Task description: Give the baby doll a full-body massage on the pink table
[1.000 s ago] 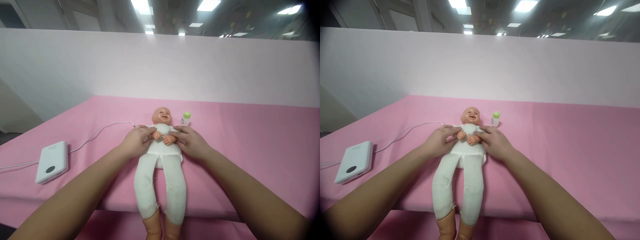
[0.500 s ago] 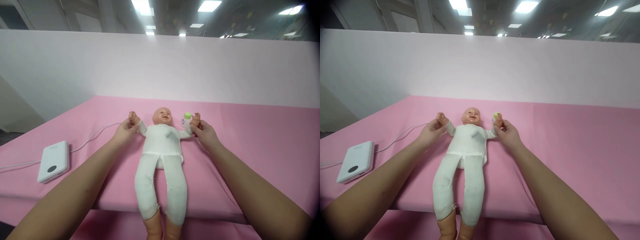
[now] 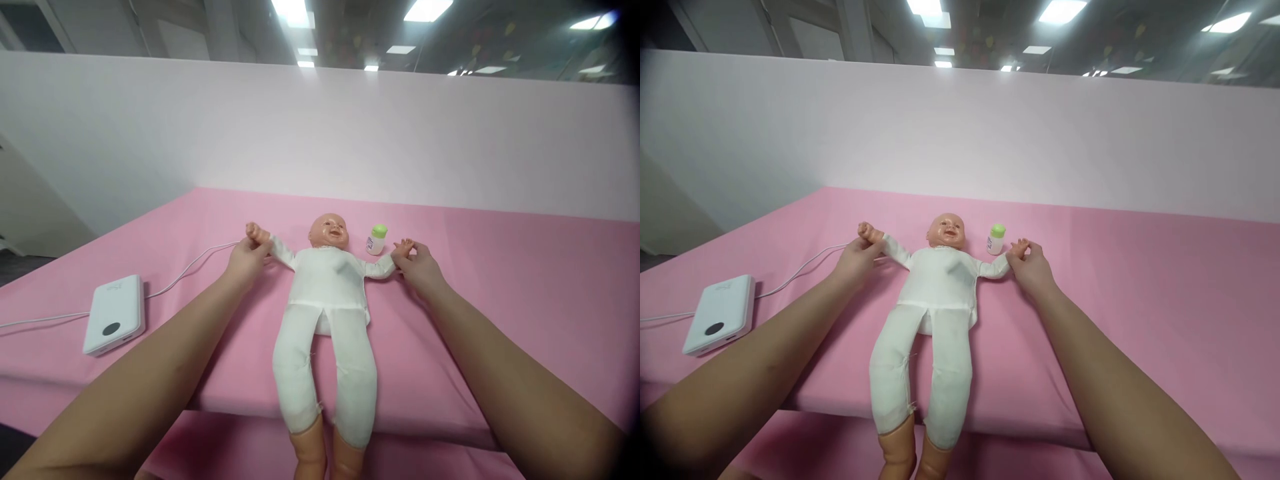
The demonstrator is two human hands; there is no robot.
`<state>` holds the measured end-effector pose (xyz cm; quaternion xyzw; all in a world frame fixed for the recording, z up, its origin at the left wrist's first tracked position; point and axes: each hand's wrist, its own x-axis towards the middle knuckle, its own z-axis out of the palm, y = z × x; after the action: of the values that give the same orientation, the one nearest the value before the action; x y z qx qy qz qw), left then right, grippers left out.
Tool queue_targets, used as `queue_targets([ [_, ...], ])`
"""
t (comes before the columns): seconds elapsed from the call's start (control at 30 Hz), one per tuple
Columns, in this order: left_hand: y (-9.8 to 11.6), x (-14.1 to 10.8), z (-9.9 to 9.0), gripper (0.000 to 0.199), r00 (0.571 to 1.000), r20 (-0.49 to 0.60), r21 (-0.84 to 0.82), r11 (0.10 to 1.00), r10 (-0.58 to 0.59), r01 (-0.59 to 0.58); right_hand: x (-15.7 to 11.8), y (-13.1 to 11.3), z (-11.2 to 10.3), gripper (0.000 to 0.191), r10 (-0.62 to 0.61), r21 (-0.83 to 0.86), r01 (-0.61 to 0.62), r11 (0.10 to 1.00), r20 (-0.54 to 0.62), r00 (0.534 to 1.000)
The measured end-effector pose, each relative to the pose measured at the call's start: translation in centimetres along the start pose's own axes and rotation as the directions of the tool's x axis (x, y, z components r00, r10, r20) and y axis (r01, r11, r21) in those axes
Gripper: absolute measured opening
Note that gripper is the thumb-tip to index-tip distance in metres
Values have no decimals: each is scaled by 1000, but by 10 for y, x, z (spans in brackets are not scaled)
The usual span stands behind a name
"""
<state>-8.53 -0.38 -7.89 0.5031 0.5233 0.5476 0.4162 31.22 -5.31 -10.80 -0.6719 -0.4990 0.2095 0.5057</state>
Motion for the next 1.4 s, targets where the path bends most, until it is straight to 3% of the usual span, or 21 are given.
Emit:
queue_targets([
  [0.07, 8, -15, 6, 29, 980, 43, 171, 965, 195, -200, -11, -16, 2, 72, -94, -52, 93, 994, -30, 995],
  [0.13, 15, -30, 14, 27, 939, 119, 346, 873, 324, -345, -25, -33, 5, 68, -266, -89, 267, 960, 29, 964],
  [0.17, 18, -36, 18, 27, 908, 177, 420, 805, 380, -419, -31, -40, 7, 64, -370, -101, 380, 920, 102, 923],
  [0.23, 20, -44, 24, 30, 805, 362, 509, 624, 470, -593, -43, -52, 11, 52, -542, -131, 590, 796, 278, 793],
  [0.3, 18, -45, 26, 37, 685, 540, 513, 453, 489, -729, -51, -58, 14, 40, -617, -164, 731, 662, 433, 657],
  [0.33, 17, -45, 26, 39, 642, 598, 508, 393, 480, -767, -54, -59, 15, 36, -627, -179, 770, 612, 483, 611],
  [0.37, 15, -43, 25, 40, 617, 634, 507, 352, 466, -787, -55, -60, 17, 33, -629, -187, 794, 579, 518, 580],
  [0.43, 13, -40, 23, 41, 607, 664, 520, 313, 437, -795, -57, -61, 19, 31, -625, -200, 812, 549, 547, 557],
  [0.57, 15, -39, 19, 43, 628, 658, 513, 363, 415, -778, -58, -61, 21, 35, -626, -193, 804, 563, 536, 567],
  [0.63, 18, -40, 19, 42, 646, 638, 482, 437, 420, -760, -57, -60, 21, 35, -614, -182, 773, 608, 509, 603],
  [0.7, 21, -40, 17, 41, 707, 576, 463, 549, 410, -696, -53, -56, 19, 35, -579, -163, 695, 700, 440, 686],
  [0.83, 18, -29, 9, 34, 914, 309, 361, 857, 262, -368, -31, -34, 10, 48, -386, -31, 398, 917, 185, 904],
  [0.93, 8, -9, -1, 30, 982, 163, 150, 981, 98, -123, -6, -7, 2, 67, -164, 104, 158, 982, 52, 985],
  [1.03, -2, 11, -11, 31, 998, 41, -37, 998, -45, 47, 13, 17, -2, 72, 65, 166, -73, 983, 53, 996],
  [1.13, -10, 23, -19, 40, 991, -83, -109, 989, -108, 98, 22, 29, -4, 67, 218, 135, -229, 964, 90, 972],
  [1.27, -18, 30, -28, 60, 954, -295, 145, 984, -60, 106, 23, 30, -5, 63, 230, 132, -241, 961, 93, 969],
  [1.4, -24, 32, -32, 58, 966, -252, 278, 953, -51, 123, 22, 30, -5, 68, 191, 178, -205, 962, 89, 978],
])
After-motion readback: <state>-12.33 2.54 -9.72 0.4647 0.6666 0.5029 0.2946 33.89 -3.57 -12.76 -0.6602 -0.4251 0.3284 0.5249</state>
